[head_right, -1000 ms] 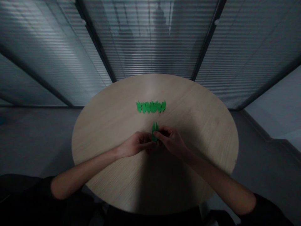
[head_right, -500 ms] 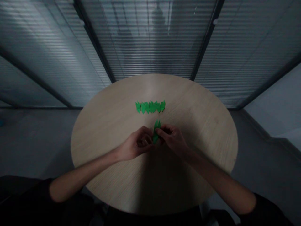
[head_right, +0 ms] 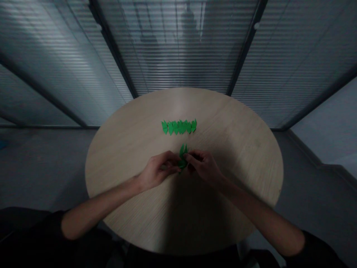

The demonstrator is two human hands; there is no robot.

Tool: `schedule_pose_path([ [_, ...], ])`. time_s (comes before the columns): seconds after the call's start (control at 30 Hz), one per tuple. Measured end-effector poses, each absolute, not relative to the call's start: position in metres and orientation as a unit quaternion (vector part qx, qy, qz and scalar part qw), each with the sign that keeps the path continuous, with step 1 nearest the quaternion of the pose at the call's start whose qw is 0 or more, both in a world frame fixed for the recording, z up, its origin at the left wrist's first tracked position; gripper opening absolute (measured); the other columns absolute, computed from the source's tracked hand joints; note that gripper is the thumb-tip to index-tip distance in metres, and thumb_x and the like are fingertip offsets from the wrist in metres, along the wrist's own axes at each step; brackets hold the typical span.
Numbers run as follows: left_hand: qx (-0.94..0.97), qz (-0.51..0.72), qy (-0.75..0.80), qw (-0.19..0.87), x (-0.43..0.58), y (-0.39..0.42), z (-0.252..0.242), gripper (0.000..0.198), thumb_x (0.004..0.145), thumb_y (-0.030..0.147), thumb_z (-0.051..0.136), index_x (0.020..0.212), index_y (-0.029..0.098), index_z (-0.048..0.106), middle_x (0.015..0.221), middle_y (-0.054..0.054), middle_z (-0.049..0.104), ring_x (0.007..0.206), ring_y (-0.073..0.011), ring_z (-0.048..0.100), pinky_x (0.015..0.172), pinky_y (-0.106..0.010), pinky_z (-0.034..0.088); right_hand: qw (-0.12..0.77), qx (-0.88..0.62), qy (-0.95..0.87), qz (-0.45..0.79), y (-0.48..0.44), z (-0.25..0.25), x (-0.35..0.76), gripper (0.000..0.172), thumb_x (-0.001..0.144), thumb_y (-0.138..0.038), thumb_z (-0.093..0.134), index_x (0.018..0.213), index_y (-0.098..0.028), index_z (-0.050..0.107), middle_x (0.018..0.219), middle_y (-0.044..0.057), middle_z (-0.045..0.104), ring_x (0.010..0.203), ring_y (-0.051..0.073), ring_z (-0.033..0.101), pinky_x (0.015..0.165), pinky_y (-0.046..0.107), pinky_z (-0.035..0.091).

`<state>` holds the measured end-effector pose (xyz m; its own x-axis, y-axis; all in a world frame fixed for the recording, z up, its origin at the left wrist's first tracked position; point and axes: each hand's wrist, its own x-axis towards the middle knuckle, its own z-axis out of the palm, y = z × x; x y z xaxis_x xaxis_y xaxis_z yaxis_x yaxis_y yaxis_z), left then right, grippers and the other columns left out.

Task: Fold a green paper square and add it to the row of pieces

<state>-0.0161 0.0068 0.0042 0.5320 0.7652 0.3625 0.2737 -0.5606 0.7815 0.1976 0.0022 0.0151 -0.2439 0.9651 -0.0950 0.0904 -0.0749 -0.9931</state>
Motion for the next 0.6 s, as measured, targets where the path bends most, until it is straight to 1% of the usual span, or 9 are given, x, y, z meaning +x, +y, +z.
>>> schedule_pose_path([
  [0.1, 0.839, 0.351, 0.287, 0.300, -0.0188, 0.0076, 0.0039, 0.027, 0.099, 0.039, 0.068, 0.110, 0.015, 0.066, 0.091, -0.005, 0.069, 0.073, -0.0141, 0.069, 0.066, -0.026, 0.057, 0.401, -0.475, -0.545, 0.562, 0.0025, 0.0146, 0.1986, 0.037, 0.083, -0.054, 0.073, 0.075, -0.018, 0.069, 0.065, -0.001, 0.062, 0.056, 0.011, 0.057, 0.054, 0.025, 0.045],
  [0.2, 0.872, 0.346, 0.260, 0.229, -0.0214, 0.0084, 0.0025, 0.028, 0.104, 0.039, 0.059, 0.113, 0.014, 0.066, 0.093, -0.006, 0.068, 0.072, -0.0134, 0.069, 0.065, -0.025, 0.057, 0.391, -0.475, -0.547, 0.568, 0.0026, 0.0139, 0.1982, 0.037, 0.083, -0.055, 0.073, 0.077, -0.018, 0.070, 0.066, 0.000, 0.063, 0.055, 0.012, 0.057, 0.052, 0.025, 0.045],
  [0.3, 0.894, 0.344, 0.255, 0.132, -0.0244, 0.0088, 0.0005, 0.030, 0.109, 0.039, 0.049, 0.112, 0.014, 0.066, 0.086, -0.004, 0.067, 0.065, -0.0122, 0.065, 0.058, -0.023, 0.054, 0.375, -0.470, -0.564, 0.566, 0.0017, 0.0137, 0.1967, 0.037, 0.084, -0.055, 0.072, 0.077, -0.019, 0.069, 0.065, 0.000, 0.062, 0.053, 0.012, 0.057, 0.050, 0.025, 0.044],
  [0.47, 0.899, 0.379, 0.217, -0.036, -0.0255, 0.0055, 0.0011, 0.033, 0.111, 0.037, 0.043, 0.103, 0.015, 0.066, 0.071, 0.000, 0.065, 0.053, -0.0114, 0.059, 0.048, -0.023, 0.044, 0.343, -0.468, -0.594, 0.556, -0.0007, 0.0156, 0.1948, 0.037, 0.086, -0.054, 0.069, 0.073, -0.019, 0.066, 0.061, -0.001, 0.060, 0.053, 0.012, 0.056, 0.050, 0.024, 0.043],
  [0.6, 0.898, 0.393, 0.175, -0.091, -0.0241, 0.0014, 0.0026, 0.025, 0.111, 0.028, 0.043, 0.106, 0.014, 0.063, 0.066, 0.002, 0.065, 0.051, -0.0104, 0.059, 0.046, -0.023, 0.041, 0.336, -0.471, -0.603, 0.549, -0.0015, 0.0162, 0.1939, 0.039, 0.085, -0.056, 0.070, 0.071, -0.020, 0.066, 0.059, -0.002, 0.060, 0.052, 0.011, 0.054, 0.050, 0.024, 0.041],
])
